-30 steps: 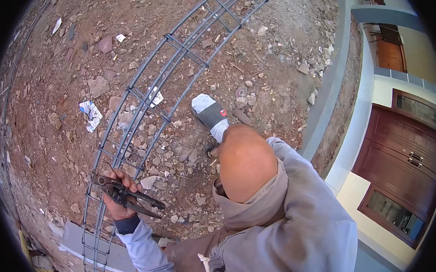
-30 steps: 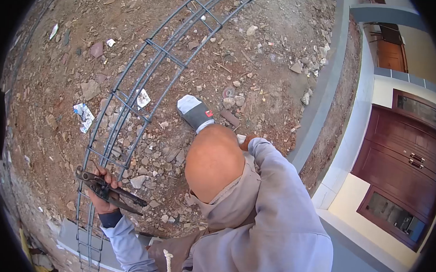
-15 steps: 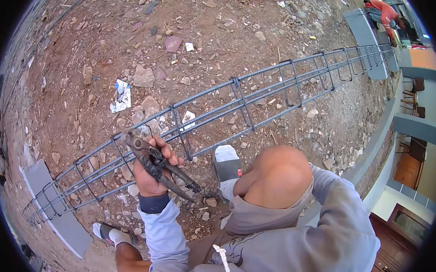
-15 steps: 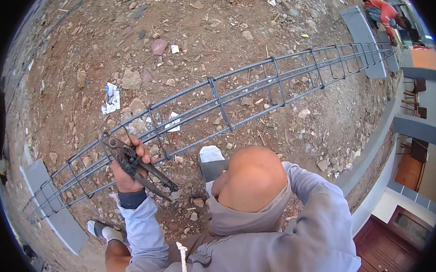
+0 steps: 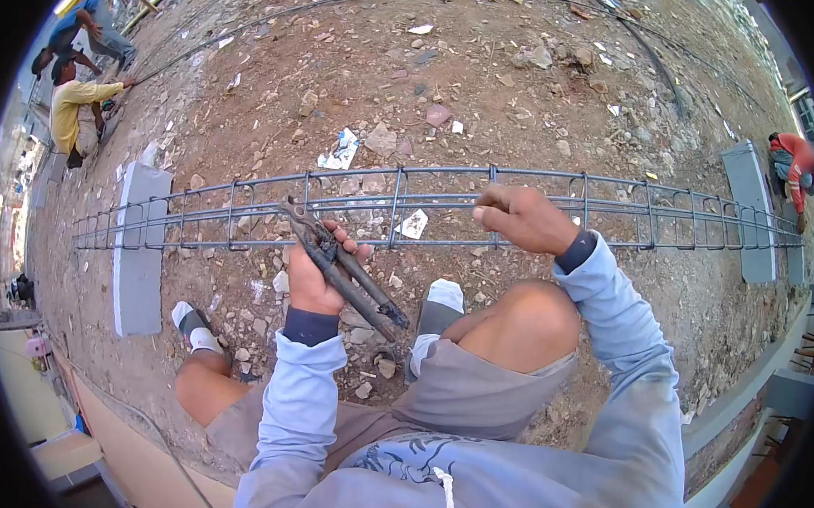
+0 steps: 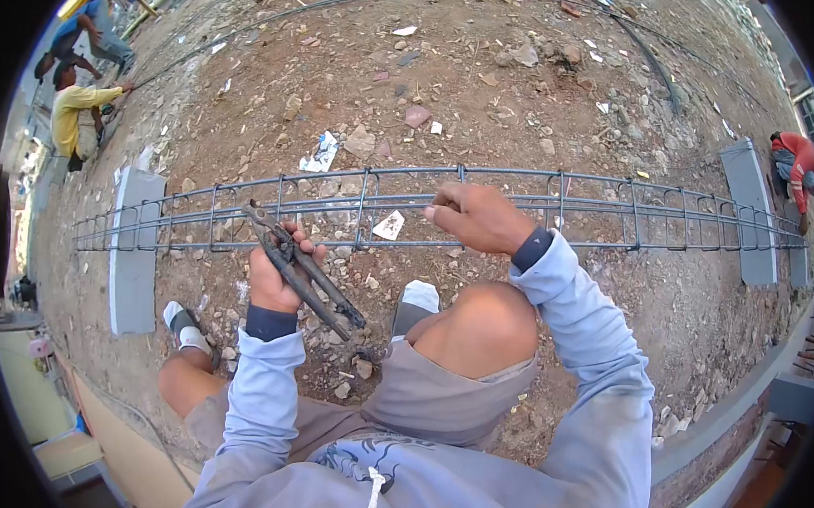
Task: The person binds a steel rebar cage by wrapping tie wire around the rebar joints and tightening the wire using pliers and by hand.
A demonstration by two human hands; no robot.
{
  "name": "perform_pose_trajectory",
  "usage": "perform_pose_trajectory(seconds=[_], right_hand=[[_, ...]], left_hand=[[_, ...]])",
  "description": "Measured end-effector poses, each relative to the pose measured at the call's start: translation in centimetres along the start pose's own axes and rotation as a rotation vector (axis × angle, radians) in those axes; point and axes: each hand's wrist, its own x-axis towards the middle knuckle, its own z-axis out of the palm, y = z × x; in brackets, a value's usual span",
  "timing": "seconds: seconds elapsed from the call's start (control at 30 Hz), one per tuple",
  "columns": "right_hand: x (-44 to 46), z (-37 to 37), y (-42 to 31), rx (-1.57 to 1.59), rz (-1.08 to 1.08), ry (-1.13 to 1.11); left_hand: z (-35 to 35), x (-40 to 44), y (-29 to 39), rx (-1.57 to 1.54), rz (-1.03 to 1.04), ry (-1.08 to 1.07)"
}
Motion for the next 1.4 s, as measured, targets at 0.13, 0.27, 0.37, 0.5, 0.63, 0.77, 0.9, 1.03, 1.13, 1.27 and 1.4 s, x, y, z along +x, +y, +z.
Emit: perform_pose_trajectory(seconds=[0.13,0.27,0.37,0.5,0.63,0.77,0.9,1.03,1.13,1.27,1.4], right_hand=[[1.4,3.2,-4.2,0.071,-0.295,-0.35],[1.9,4.1,-5.3,0.195,-0.316,-0.172],[0.7,4.2,-6.7,0.451,-0.214,-0.064],[0.0,3.5,-6.9,0.458,0.106,0.081],[1.7,2.0,-1.9,0.036,0.323,0.305],[3.7,2.1,4.4,-0.573,0.514,0.544],[3.6,4.7,4.9,-0.661,0.699,0.606],[3.8,7.2,4.2,-0.699,0.713,0.671],[4.4,9.1,-0.5,-0.725,0.453,0.788],[5.4,17.7,-6.0,-0.302,-0.063,0.499],[6.2,26.4,-7.3,0.473,0.076,0.545]], left_hand=[[3.3,-1.2,-1.5,0.16,0.131,0.036],[8.7,-0.3,-3.6,0.666,0.495,-0.152],[10.0,-0.6,-4.8,0.351,0.373,-0.188],[7.8,-2.0,-3.7,0.295,0.189,-0.146],[2.2,-0.7,-2.8,0.354,0.193,-0.072],[-2.6,0.4,-2.2,0.598,0.237,0.007],[-5.6,1.2,-2.7,0.676,0.322,0.098],[-6.1,1.5,-2.5,0.721,0.269,0.048],[-7.1,2.7,-2.5,0.686,0.258,0.022],[-7.5,2.6,-2.4,0.596,0.199,0.054],[-9.3,2.8,-1.7,0.785,0.275,0.118]])
